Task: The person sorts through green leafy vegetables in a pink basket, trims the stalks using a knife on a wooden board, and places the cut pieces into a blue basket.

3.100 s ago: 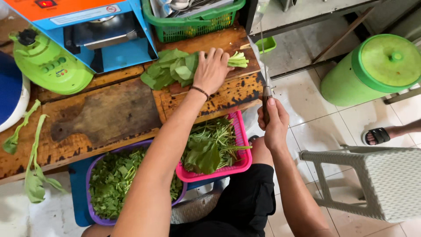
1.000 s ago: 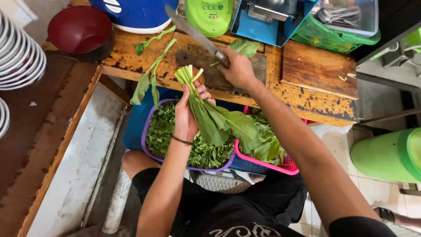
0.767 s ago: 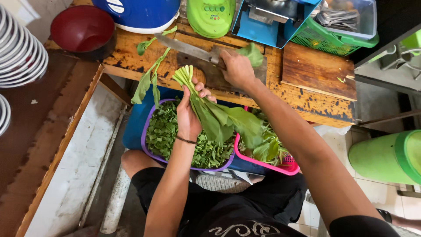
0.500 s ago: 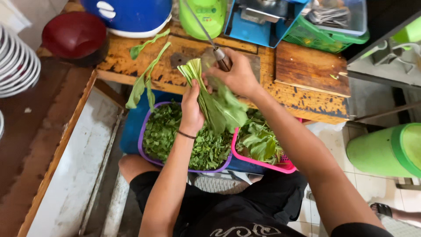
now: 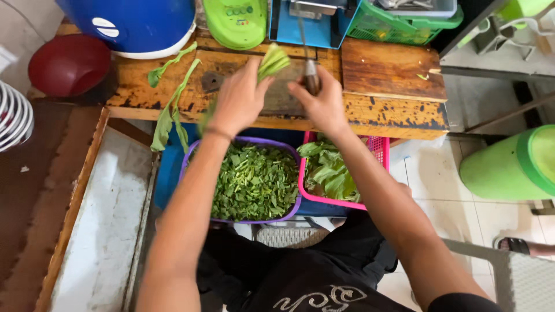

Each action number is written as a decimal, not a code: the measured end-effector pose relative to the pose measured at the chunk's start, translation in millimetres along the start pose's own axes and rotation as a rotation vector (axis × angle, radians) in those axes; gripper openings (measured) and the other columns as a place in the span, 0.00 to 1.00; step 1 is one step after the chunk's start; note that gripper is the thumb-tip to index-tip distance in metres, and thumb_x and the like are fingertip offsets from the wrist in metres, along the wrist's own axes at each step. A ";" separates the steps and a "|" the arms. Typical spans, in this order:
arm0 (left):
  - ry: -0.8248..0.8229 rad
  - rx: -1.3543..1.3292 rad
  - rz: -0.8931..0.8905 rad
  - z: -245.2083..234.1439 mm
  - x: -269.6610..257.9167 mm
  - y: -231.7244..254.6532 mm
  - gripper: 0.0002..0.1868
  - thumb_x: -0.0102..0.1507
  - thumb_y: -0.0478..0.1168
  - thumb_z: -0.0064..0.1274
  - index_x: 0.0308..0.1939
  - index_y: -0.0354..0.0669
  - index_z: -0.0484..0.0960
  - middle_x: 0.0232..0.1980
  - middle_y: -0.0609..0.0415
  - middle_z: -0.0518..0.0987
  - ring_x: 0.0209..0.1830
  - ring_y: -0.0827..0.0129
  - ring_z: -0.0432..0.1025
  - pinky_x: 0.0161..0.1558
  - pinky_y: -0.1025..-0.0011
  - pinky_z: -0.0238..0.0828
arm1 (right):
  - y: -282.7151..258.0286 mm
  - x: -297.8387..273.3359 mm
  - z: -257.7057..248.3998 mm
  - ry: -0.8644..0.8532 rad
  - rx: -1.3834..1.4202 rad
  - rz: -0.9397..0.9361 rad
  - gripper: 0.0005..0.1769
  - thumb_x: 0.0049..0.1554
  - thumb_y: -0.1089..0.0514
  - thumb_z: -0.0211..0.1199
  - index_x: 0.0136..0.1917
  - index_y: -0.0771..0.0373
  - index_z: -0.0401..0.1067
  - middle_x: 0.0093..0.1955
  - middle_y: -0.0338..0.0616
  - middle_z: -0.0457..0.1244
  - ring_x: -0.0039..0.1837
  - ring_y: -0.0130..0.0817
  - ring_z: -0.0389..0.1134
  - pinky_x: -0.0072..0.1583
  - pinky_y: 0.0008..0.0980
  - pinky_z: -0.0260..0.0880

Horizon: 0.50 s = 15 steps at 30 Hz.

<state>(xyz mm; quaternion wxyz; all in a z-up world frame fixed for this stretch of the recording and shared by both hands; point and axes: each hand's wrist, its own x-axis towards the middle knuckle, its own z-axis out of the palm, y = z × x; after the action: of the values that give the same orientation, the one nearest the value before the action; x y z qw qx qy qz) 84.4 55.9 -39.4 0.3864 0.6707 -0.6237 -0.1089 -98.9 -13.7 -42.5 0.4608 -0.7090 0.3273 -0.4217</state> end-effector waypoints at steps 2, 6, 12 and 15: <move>-0.107 0.330 0.107 8.7 28.0 -9.7 0.08 0.76 0.40 0.46 0.52 0.38 0.72 0.33 0.53 0.74 0.22 0.75 0.64 0.21 0.80 0.60 | -10.2 -26.1 -10.9 0.030 -0.073 0.074 0.11 0.60 0.53 0.69 0.45 0.55 0.68 0.29 0.31 0.57 0.30 0.22 0.58 0.33 0.27 0.61; 0.050 0.887 0.485 68.4 48.1 -57.4 0.12 0.70 0.42 0.43 0.52 0.49 0.81 0.41 0.48 0.82 0.44 0.57 0.74 0.47 0.56 0.65 | 26.9 -70.1 -19.8 0.078 0.001 0.142 0.21 0.66 0.51 0.54 0.64 0.68 0.69 0.29 0.39 0.60 0.27 0.27 0.60 0.29 0.29 0.61; -0.037 0.796 0.379 84.8 18.0 -71.9 0.29 0.69 0.57 0.38 0.65 0.40 0.71 0.53 0.46 0.69 0.52 0.53 0.62 0.51 0.55 0.57 | 37.2 -99.6 -8.5 0.060 0.091 0.243 0.20 0.68 0.59 0.51 0.71 0.67 0.59 0.36 0.49 0.66 0.28 0.35 0.67 0.29 0.30 0.68; 0.025 0.723 0.398 71.3 13.5 -69.9 0.22 0.70 0.49 0.39 0.62 0.41 0.75 0.49 0.49 0.67 0.50 0.53 0.63 0.47 0.56 0.59 | 42.3 -98.2 1.9 0.053 0.060 0.222 0.19 0.68 0.60 0.51 0.70 0.67 0.59 0.38 0.49 0.66 0.28 0.34 0.67 0.29 0.29 0.68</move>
<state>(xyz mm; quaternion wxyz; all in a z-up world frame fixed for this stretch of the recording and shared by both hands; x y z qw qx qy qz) 94.9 10.9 -128.9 0.1470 0.6309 -0.7345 0.2023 -142.6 55.4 -111.3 0.5170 -0.6429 0.4031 -0.3961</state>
